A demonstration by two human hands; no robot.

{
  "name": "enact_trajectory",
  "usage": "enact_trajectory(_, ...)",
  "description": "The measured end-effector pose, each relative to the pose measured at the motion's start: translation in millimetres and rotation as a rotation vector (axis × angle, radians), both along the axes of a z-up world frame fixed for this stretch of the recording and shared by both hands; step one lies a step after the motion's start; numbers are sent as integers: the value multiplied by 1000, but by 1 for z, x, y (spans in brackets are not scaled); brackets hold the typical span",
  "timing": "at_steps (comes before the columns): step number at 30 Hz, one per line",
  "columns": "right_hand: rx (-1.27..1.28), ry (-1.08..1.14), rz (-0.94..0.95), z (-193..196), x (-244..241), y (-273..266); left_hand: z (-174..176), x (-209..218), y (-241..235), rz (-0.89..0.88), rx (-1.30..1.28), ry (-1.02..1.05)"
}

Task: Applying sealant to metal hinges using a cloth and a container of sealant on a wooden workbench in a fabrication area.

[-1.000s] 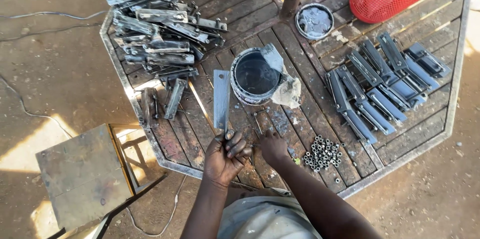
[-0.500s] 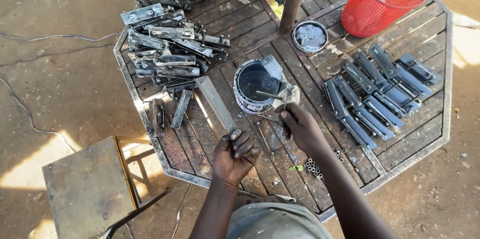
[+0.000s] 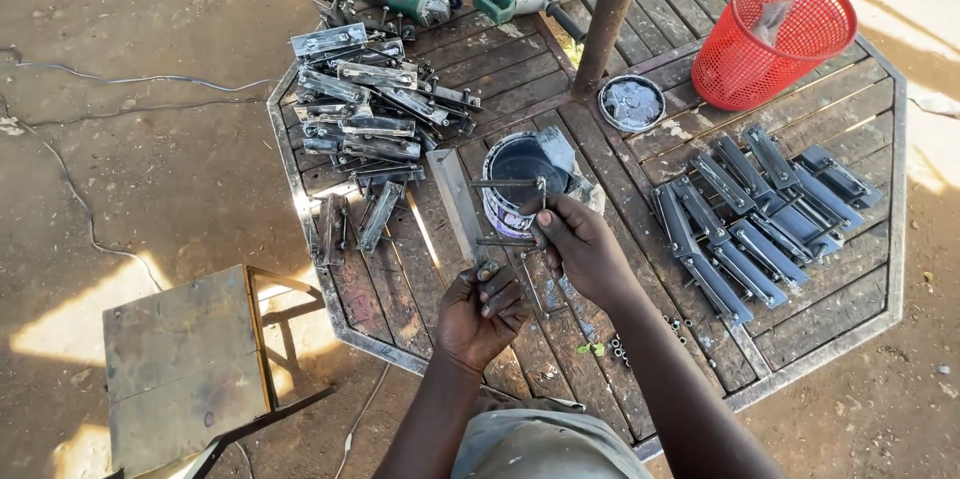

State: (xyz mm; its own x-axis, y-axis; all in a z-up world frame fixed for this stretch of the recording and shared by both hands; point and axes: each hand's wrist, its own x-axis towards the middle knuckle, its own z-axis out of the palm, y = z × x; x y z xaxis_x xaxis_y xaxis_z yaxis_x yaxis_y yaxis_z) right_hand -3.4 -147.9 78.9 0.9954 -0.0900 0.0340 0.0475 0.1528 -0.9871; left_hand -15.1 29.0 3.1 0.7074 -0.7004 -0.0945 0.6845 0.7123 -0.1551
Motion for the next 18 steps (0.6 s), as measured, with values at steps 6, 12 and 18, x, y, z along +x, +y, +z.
enact_trajectory(6,-64,11,21,27,-9,1,9,-7,0,-10,-12,-26)
enact_trajectory(12,-108,41,28,37,-16,4,4,-10,-3,-27,-25,-51)
enact_trajectory(18,-140,-17,-39,45,-19,21,0,-14,-8,-68,16,-27)
